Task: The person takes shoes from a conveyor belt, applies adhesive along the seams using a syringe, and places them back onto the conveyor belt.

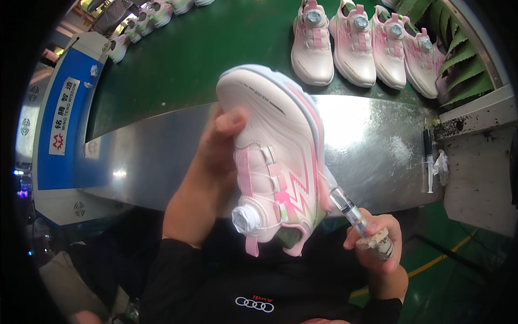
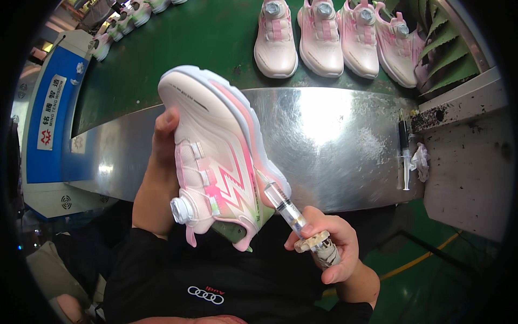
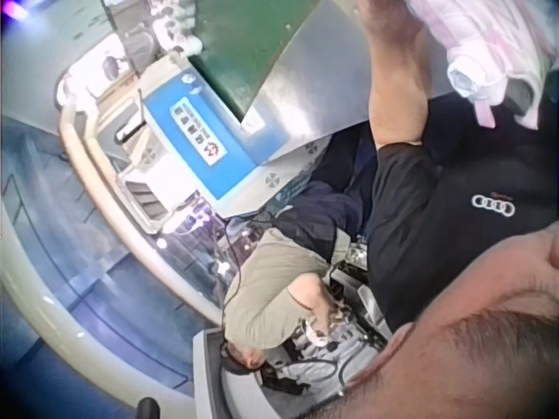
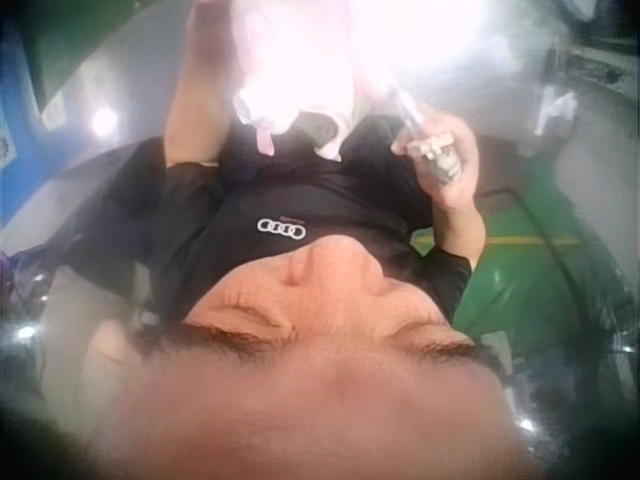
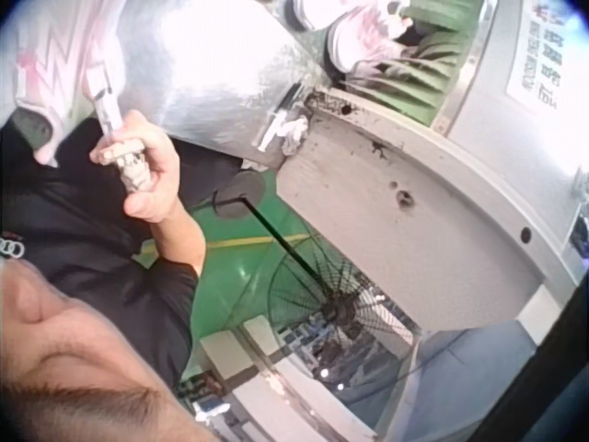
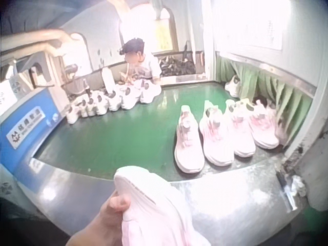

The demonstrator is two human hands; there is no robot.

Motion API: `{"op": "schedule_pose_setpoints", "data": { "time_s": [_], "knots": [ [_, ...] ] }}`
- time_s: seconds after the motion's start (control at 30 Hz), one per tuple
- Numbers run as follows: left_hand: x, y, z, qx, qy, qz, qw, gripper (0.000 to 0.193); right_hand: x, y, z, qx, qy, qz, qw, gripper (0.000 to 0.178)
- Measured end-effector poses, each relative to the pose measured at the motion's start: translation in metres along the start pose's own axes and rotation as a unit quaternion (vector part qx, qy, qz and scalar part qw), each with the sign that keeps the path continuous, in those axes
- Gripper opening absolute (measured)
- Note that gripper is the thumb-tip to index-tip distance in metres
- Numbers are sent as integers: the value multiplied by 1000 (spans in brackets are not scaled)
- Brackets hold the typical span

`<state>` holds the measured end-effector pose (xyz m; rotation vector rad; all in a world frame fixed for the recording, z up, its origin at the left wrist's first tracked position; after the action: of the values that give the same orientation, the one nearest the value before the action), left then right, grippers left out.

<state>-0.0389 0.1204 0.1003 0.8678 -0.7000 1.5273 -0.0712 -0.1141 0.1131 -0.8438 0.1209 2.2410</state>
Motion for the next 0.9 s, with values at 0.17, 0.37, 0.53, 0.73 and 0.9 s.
{"op": "schedule_pose_setpoints", "data": {
  "time_s": [0.17,0.37,0.53,0.73,0.9],
  "knots": [
    [-4,-4,0,-17,42,-19,999,49,5,11,0,-6,-2,8,1000,67],
    [-14,-10,-6,-56,78,-60,994,54,7,25,-2,-13,22,2,1000,67],
    [-23,-16,-14,-35,94,-91,991,55,8,37,-9,-9,23,-13,1000,67],
    [-32,-18,-19,29,90,-101,990,53,10,40,-17,-9,31,-34,999,66],
    [-33,-19,-31,54,49,-97,993,53,16,47,-23,20,17,-25,999,64]
  ]
}}
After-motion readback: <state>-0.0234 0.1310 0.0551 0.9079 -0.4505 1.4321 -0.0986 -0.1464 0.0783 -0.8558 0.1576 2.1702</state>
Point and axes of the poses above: each hand's wrist, its own y-axis away from the middle knuckle, its own z-axis out of the palm, x = y × z, the point moved 10 cm from there along -y, towards the middle knuckle, and after that the axes turned 13 degrees about -y, right-handed, at the moved point
